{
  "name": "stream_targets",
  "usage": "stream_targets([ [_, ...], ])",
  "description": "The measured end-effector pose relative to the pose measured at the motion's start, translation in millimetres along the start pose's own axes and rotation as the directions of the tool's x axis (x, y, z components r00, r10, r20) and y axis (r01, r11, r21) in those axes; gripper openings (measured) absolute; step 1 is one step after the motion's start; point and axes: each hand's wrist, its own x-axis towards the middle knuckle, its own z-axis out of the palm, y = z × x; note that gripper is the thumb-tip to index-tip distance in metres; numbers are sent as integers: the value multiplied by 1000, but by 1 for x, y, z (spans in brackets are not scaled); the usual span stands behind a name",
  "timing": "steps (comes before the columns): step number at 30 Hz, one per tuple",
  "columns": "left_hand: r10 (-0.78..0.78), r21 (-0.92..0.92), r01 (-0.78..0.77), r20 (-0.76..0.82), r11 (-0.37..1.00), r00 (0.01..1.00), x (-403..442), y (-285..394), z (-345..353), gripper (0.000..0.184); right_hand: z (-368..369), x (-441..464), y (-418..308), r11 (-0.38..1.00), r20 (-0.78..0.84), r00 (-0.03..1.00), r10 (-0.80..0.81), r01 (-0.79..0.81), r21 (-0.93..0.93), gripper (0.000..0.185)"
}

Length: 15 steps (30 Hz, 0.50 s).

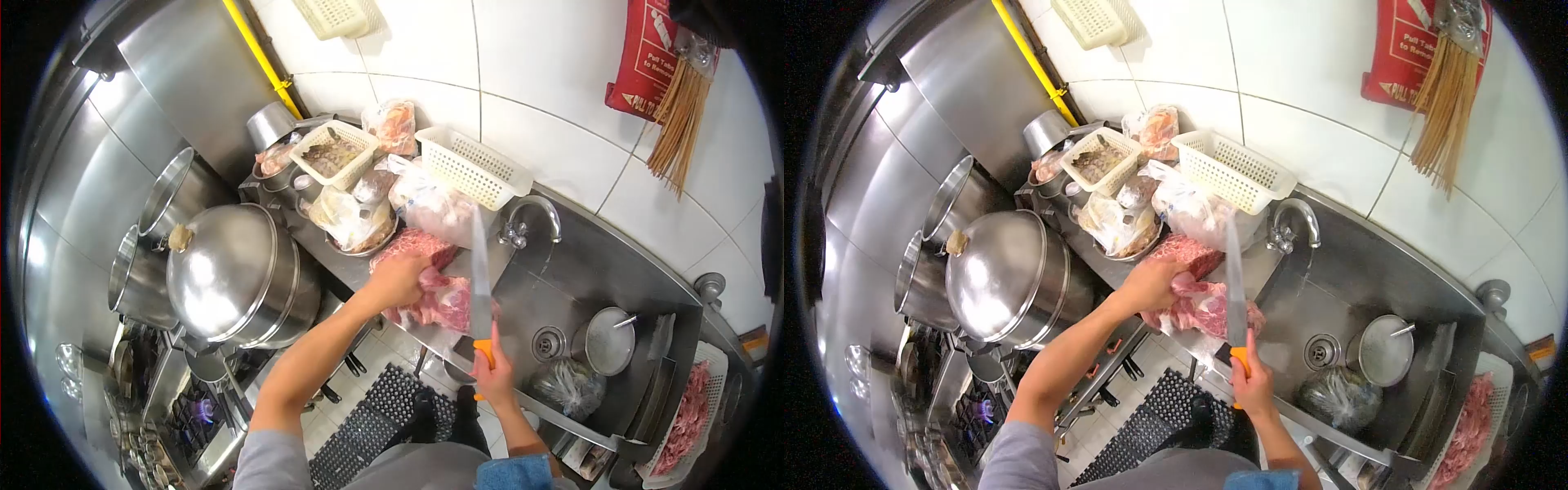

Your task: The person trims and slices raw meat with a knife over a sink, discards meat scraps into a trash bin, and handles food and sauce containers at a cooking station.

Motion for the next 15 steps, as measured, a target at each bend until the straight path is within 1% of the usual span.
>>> stream_targets([
  [1,27,62,-25,-31,998,999,11,15,-14,35,-2,-3,-2,1000,-39,999,-10,11,26,61],
  [4,90,156,-79,-59,985,994,24,49,-35,28,-14,-7,-9,993,-144,989,-32,48,109,61],
  [6,191,169,-160,-188,973,963,17,53,-32,29,-15,-15,-16,980,-201,979,-24,63,188,60],
  [7,235,173,-196,-244,965,941,8,57,-31,29,-15,-21,-16,980,-192,981,-16,54,194,60],
  [8,196,192,-158,-202,969,959,-3,66,-32,30,-17,-25,-17,979,-181,983,-10,46,197,60],
  [9,184,200,-142,-207,969,961,-11,58,-21,30,-20,-28,-19,979,-166,986,-9,43,198,60],
  [11,153,218,-103,-226,971,962,-27,28,10,31,-24,-36,-27,990,-64,994,89,-82,111,60],
  [12,70,183,-32,-208,983,976,-36,23,21,29,-23,-37,-30,989,-16,991,135,-134,65,60],
  [14,-106,118,125,-161,985,981,-52,15,36,25,-11,-37,-29,997,-7,1000,-9,8,-78,59],
  [15,-137,108,157,-173,982,975,-56,13,39,25,-3,-37,-28,986,11,997,-79,80,-148,59],
])
